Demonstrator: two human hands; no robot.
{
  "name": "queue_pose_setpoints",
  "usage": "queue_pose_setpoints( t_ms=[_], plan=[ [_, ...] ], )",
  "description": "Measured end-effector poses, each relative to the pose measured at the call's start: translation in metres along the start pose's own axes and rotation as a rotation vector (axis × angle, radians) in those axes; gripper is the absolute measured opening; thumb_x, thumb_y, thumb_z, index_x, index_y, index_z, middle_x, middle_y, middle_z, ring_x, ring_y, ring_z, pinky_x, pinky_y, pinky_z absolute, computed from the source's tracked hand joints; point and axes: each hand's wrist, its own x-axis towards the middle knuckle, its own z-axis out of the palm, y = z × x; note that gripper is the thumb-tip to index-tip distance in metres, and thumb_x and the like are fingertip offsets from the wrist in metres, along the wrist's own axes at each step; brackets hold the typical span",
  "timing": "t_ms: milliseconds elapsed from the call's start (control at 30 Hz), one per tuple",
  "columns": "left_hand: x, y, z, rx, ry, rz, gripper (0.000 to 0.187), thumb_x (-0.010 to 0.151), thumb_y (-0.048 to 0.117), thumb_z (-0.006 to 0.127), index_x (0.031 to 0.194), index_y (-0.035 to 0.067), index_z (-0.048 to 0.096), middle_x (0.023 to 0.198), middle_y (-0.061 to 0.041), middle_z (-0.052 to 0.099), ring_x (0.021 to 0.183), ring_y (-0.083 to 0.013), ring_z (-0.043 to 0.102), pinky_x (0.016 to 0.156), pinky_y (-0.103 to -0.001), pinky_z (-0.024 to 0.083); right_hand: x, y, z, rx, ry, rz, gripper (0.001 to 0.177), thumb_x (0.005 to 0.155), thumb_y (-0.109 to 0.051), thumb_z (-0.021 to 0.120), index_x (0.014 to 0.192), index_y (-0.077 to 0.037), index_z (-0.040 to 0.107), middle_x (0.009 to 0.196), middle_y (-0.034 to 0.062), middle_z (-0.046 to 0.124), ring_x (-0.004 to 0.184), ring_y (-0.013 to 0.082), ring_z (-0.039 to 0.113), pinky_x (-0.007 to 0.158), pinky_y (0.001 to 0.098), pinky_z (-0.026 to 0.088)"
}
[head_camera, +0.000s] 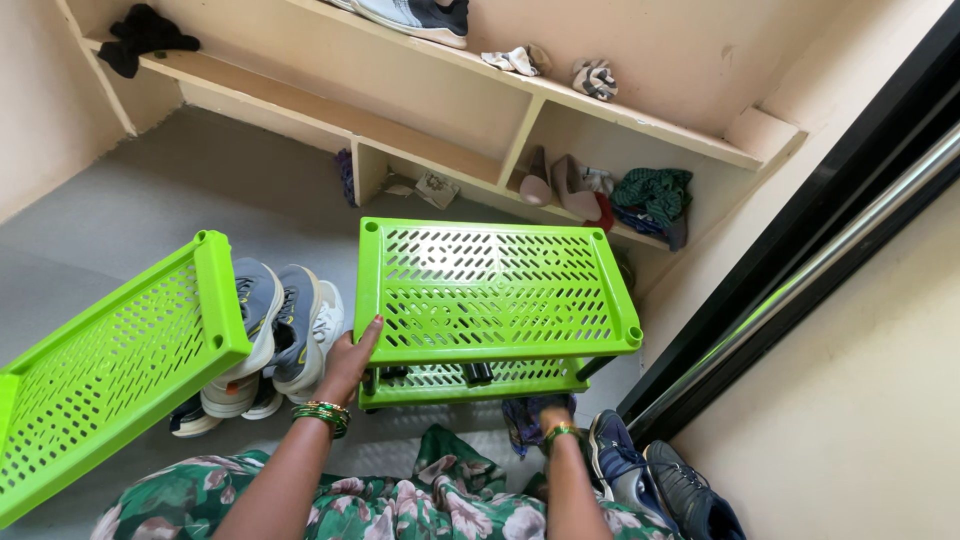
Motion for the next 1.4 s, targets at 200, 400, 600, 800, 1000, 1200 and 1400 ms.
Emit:
queue_pose_setpoints(
  t_ms=[200, 400, 600, 800, 1000, 1200, 1400],
  plan=[
    [-0.002, 0.006, -0.004, 0.030, 0.002, 0.016, 0.072, 0.083, 0.066, 0.065, 0.113, 0.001, 0.073, 0.088, -0.008, 0.072, 0.071, -0.0158, 0.066, 0.053, -0.031, 0.050, -0.024, -0.007, 0.041, -0.018, -0.120, -0.009, 0.053, 0.089, -0.042, 0.070, 0.135, -0.018, 0.063, 0.148, 0.0220, 0.049, 0.137, 0.0373, 0.048, 0.114, 0.0388, 0.040],
    [0.003, 0.020, -0.003, 0.125, 0.056, -0.014, 0.073, 0.081, 0.066, 0.064, 0.111, 0.001, 0.074, 0.085, -0.011, 0.074, 0.069, -0.0196, 0.068, 0.051, -0.033, 0.050, -0.090, -0.061, -0.002, 0.318, -0.028, 0.221, 0.070, 0.085, -0.041, 0.076, 0.150, -0.042, 0.051, 0.169, 0.0333, 0.000, 0.156, 0.0454, 0.008, 0.127, 0.0366, 0.021],
    [0.021, 0.029, 0.001, 0.127, 0.103, -0.028, 0.076, 0.081, 0.067, 0.065, 0.107, -0.003, 0.074, 0.086, -0.014, 0.075, 0.069, -0.0203, 0.068, 0.051, -0.033, 0.050, -0.062, -0.039, 0.014, 0.026, -0.212, 0.100, 0.084, 0.090, -0.057, 0.075, 0.158, -0.021, 0.040, 0.167, 0.0264, 0.013, 0.157, 0.0492, -0.003, 0.129, 0.0417, 0.012],
    [0.041, 0.030, -0.002, 0.114, 0.115, 0.021, 0.073, 0.080, 0.065, 0.068, 0.104, -0.003, 0.075, 0.084, -0.014, 0.075, 0.066, -0.0201, 0.068, 0.050, -0.032, 0.048, -0.029, -0.021, 0.048, -0.223, -0.331, -0.206, 0.073, 0.088, -0.063, 0.065, 0.127, -0.001, 0.071, 0.130, 0.0226, 0.067, 0.124, 0.0343, 0.064, 0.103, 0.0423, 0.051],
    [0.053, 0.026, -0.006, -0.058, 0.078, 0.070, 0.062, 0.085, 0.055, 0.074, 0.103, -0.005, 0.076, 0.082, -0.012, 0.073, 0.062, -0.0166, 0.062, 0.050, -0.029, 0.045, -0.061, -0.022, 0.044, -0.133, -0.296, -0.005, 0.075, 0.086, -0.062, 0.067, 0.132, -0.004, 0.064, 0.135, 0.0205, 0.064, 0.126, 0.0338, 0.063, 0.104, 0.0430, 0.050],
    [0.045, 0.041, 0.001, 0.043, 0.130, 0.111, 0.060, 0.086, 0.053, 0.074, 0.103, -0.005, 0.077, 0.083, -0.014, 0.076, 0.068, -0.0182, 0.066, 0.058, -0.031, 0.050, -0.051, -0.047, 0.021, -0.032, -0.200, 0.105, 0.078, 0.083, -0.061, 0.069, 0.137, -0.007, 0.057, 0.139, 0.0185, 0.062, 0.127, 0.0334, 0.062, 0.104, 0.0438, 0.049],
    [0.032, 0.066, 0.011, 0.262, 0.192, 0.208, 0.061, 0.085, 0.060, 0.070, 0.105, 0.003, 0.078, 0.084, -0.014, 0.079, 0.074, -0.0196, 0.075, 0.069, -0.030, 0.055, -0.036, -0.034, 0.042, -0.097, -0.312, 0.005, 0.083, 0.080, -0.061, 0.071, 0.142, -0.009, 0.051, 0.144, 0.0164, 0.059, 0.129, 0.0329, 0.061, 0.104, 0.0446, 0.048]
  ],
)
